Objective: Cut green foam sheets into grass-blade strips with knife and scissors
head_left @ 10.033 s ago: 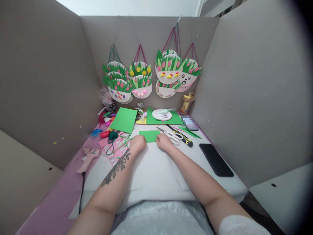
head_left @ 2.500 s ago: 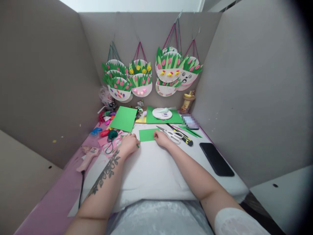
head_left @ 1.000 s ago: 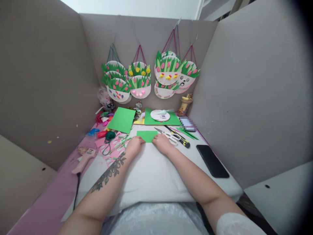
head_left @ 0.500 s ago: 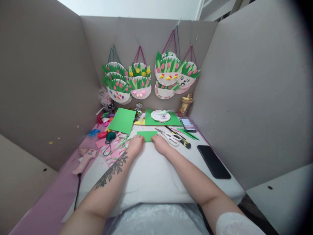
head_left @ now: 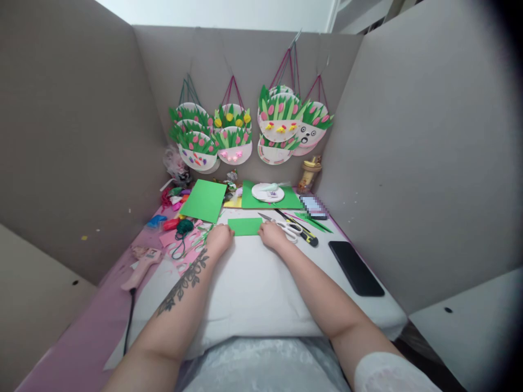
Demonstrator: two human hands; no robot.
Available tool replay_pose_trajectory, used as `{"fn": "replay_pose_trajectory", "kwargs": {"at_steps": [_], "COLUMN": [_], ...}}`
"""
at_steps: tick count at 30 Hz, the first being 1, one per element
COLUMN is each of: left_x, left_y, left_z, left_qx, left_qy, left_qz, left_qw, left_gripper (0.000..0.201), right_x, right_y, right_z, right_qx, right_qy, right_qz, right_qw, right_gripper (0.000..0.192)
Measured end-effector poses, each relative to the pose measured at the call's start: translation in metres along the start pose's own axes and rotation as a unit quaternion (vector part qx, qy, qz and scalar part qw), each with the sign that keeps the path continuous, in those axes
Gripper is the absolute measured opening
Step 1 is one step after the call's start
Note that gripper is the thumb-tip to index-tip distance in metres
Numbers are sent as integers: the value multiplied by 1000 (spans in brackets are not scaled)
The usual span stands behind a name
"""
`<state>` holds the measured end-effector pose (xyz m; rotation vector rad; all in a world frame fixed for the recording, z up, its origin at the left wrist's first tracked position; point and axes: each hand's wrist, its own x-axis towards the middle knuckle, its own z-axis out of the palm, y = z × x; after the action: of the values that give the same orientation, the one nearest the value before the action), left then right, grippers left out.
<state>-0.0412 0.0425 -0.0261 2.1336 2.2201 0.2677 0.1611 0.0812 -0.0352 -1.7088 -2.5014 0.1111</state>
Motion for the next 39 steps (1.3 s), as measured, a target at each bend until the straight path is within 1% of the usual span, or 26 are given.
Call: {"fn": "replay_pose_trajectory", "kwargs": {"at_steps": [6,12,16,19,22,25,27,29,32,35,36,39], "left_x": [-1,1,-1,-3,-3,-2,-1,0,-2,-7,-9,-16], "left_y": [-1,-1,-1,-3,-7,-9,-9,-7,-5,-1,0,3], "left_z": [0,-1,-2,-2,-1,2,3,4,3,-1,-3,-12], "left_qx": [9,12,7,-14,-42,-55,-60,-61,-57,-52,-48,-19], "left_qy": [-5,-9,-1,22,42,39,38,44,38,2,-8,-12], "left_qz": [-33,-48,-45,-22,41,113,126,117,127,166,170,148], "left_qw": [999,999,999,999,997,991,989,990,989,985,984,989], "left_gripper": [38,40,34,26,24,32,36,37,36,28,26,27], "right_x": [-1,-2,-4,-5,-4,-3,-3,-4,-9,-17,-19,-27], "right_y": [1,-1,0,3,6,7,7,4,-5,-15,-17,-17], "right_z": [0,-3,-5,-3,1,3,1,-4,-11,-18,-19,-23], "right_qx": [-1,4,19,45,60,55,38,19,-9,-43,-53,-74], "right_qy": [2,4,-2,7,28,18,-1,-13,-23,-33,-38,-52], "right_qz": [16,35,37,23,-20,-117,-182,-212,-204,-170,-155,-111], "right_qw": [1000,999,999,999,998,991,983,977,979,984,986,990], "right_gripper": [31,28,23,21,30,45,46,41,37,38,39,39]}}
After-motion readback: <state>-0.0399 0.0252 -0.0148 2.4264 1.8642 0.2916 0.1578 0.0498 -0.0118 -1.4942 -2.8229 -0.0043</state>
